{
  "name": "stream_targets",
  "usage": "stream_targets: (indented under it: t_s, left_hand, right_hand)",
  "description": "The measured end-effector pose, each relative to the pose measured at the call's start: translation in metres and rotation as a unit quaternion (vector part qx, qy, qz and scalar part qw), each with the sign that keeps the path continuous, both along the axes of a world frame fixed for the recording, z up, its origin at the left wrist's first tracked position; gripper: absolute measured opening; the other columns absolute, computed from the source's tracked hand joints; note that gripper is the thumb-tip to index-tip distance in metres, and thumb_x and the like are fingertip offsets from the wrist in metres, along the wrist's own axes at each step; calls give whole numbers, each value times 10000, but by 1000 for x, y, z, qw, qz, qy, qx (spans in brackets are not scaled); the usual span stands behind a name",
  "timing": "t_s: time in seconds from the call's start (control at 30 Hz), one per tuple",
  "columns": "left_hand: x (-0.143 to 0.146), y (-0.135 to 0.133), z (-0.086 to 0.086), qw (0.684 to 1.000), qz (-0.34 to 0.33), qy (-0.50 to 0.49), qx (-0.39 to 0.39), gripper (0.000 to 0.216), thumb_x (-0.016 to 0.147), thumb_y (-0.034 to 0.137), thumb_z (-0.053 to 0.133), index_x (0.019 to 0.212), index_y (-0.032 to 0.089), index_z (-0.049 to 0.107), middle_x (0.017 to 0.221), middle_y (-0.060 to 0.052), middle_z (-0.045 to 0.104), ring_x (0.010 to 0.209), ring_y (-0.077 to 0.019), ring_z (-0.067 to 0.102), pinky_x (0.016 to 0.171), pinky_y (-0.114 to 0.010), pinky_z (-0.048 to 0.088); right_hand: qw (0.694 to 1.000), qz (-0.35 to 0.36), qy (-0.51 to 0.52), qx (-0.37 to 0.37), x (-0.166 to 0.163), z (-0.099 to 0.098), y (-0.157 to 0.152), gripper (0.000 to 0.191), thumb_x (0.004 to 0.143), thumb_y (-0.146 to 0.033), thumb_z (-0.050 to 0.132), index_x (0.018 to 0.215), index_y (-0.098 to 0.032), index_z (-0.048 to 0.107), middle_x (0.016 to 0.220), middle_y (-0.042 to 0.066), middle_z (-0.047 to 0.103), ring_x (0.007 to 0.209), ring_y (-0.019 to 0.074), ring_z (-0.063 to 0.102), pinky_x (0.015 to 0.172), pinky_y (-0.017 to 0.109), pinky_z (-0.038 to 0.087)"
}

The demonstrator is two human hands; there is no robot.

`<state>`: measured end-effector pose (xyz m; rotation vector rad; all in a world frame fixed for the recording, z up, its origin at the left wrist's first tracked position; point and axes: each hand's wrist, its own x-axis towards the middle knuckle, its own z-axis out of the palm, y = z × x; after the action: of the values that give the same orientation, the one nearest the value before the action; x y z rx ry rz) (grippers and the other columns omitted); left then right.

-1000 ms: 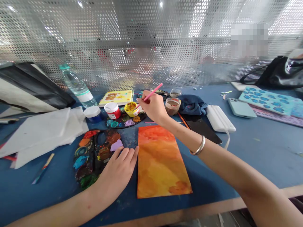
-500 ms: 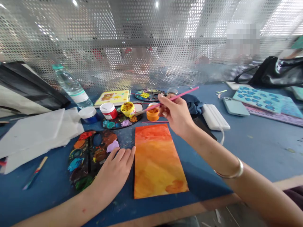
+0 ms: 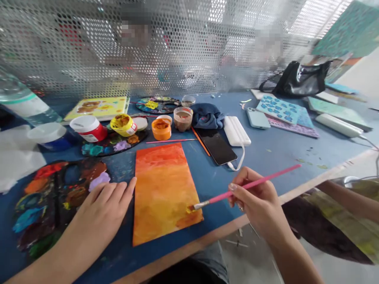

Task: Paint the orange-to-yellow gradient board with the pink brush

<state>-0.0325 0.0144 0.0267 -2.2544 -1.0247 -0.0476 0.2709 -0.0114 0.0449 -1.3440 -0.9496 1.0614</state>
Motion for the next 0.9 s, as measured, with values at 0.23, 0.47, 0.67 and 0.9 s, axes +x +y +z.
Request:
stream_targets:
  t_s: [0.23,0.47,0.67,0.9]
  left_hand:
    - [-1,0,1,1000,-8,3,8,505,795,-58,318,1181,7,637,770,-111,558,775,-252,528,718,-400,497]
    - [0,1,2,1000,-6,0,10,505,798,-54,319,1181,13,640,761,-102,552,757,-243,526,716,-393,498]
    - [-1,0,1,1000,-8,1,7,518,779,-69,328,1196,2,626,782,-107,557,771,-248,522,741,-407,496]
    - [-2,2,-1,1000,-16,-3,9,512,785,-58,325,1188,4,634,778,-111,554,771,-253,518,744,-414,494]
  right_hand:
    - [999,15,27,-30,-5,-14,-16,280,719,-355,763,602,-227,543,495,-31,475,444,103,436,439,251,341]
    - [1000,-14,10,23,7,-13,-12,278,741,-303,760,599,-196,547,501,-28,520,481,85,469,455,216,337]
    - [999,18,-26,13,11,-18,-9,240,766,-291,741,631,-193,569,508,-18,552,473,85,470,441,208,357]
    - [998,31,-37,27,13,-20,-5,245,765,-295,743,636,-181,569,510,-17,561,463,76,494,427,188,366]
